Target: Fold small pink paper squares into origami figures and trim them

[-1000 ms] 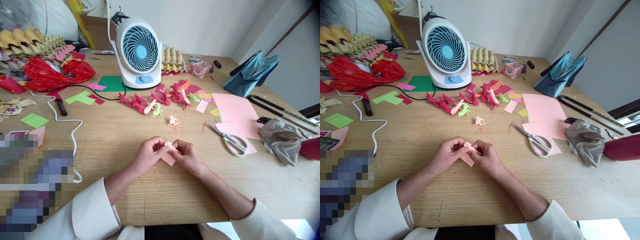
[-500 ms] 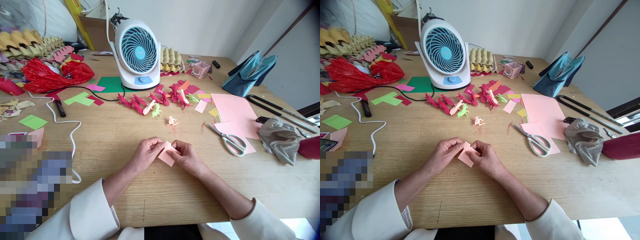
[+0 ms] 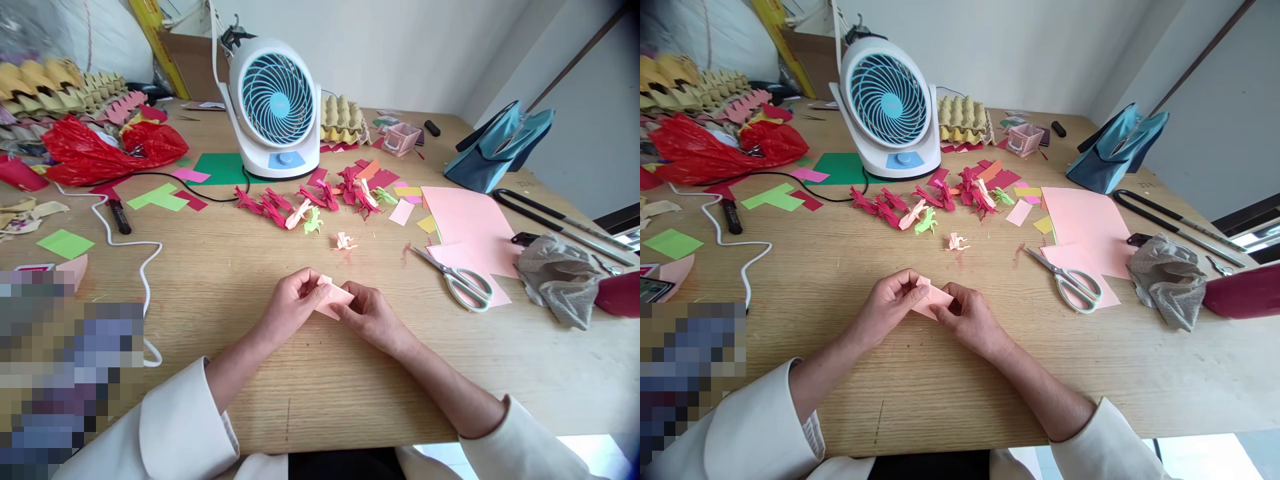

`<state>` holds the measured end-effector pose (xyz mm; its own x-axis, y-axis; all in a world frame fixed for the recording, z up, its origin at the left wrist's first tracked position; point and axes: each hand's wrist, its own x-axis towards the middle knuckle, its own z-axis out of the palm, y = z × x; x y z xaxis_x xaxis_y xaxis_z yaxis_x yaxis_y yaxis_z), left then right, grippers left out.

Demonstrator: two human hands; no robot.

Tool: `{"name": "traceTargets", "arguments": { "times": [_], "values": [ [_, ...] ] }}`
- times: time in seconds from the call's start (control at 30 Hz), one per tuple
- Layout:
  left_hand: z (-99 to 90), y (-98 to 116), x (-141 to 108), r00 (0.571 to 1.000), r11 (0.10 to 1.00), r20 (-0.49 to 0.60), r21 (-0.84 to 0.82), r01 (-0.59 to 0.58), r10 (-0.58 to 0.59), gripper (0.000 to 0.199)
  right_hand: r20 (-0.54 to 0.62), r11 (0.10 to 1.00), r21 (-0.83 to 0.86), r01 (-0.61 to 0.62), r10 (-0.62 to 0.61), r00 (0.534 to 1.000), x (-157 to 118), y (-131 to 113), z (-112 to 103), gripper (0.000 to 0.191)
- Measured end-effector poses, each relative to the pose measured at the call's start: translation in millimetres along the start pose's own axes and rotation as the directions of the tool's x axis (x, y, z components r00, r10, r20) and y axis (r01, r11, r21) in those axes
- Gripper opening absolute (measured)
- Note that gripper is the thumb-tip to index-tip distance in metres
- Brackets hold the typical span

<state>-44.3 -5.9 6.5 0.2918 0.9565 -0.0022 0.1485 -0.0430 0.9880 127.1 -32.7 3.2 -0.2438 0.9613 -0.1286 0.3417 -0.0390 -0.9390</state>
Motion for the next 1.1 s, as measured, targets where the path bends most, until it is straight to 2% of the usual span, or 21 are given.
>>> {"name": "traceTargets", "arguments": {
  "times": [0.13, 0.4, 0.6, 0.77, 0.97, 1.1],
  "values": [
    [0.4, -1.4, 0.1, 0.996, 1.000, 0.084, 0.025, 0.018, -0.020, 0.021, -0.019, 1.000, -0.027, 0.014, -0.014, 1.000, -0.7, -1.4, 0.9, 0.022],
    [-1.0, -8.0, 1.4, 0.997, 0.999, 0.077, 0.026, -0.032, 0.030, 0.026, -0.020, 0.993, -0.115, 0.026, -0.028, 0.999, -0.8, 0.7, 1.9, 0.024],
    [-1.6, -2.3, 1.5, 0.999, 0.999, 0.018, 0.005, -0.046, 0.045, 0.032, 0.008, 0.998, -0.037, 0.046, -0.046, 0.999, -0.3, 5.1, 1.3, 0.023],
    [-2.9, -0.7, 2.4, 1.000, 1.000, 0.026, -0.025, -0.003, 0.004, 0.034, 0.024, 0.999, 0.021, 0.033, -0.033, 0.999, 0.1, 7.3, 1.4, 0.022],
    [-6.8, -4.1, 6.3, 0.995, 0.993, 0.044, -0.075, -0.087, 0.090, 0.024, -0.026, 0.997, 0.029, 0.075, -0.074, 0.997, 1.6, 15.1, 2.2, 0.026],
    [-10.2, -5.8, 7.6, 0.992, 0.992, 0.034, 0.010, -0.125, 0.125, 0.020, -0.071, 0.990, 0.061, 0.124, -0.119, 0.990, 2.0, 18.4, 2.3, 0.031]
  ]
}}
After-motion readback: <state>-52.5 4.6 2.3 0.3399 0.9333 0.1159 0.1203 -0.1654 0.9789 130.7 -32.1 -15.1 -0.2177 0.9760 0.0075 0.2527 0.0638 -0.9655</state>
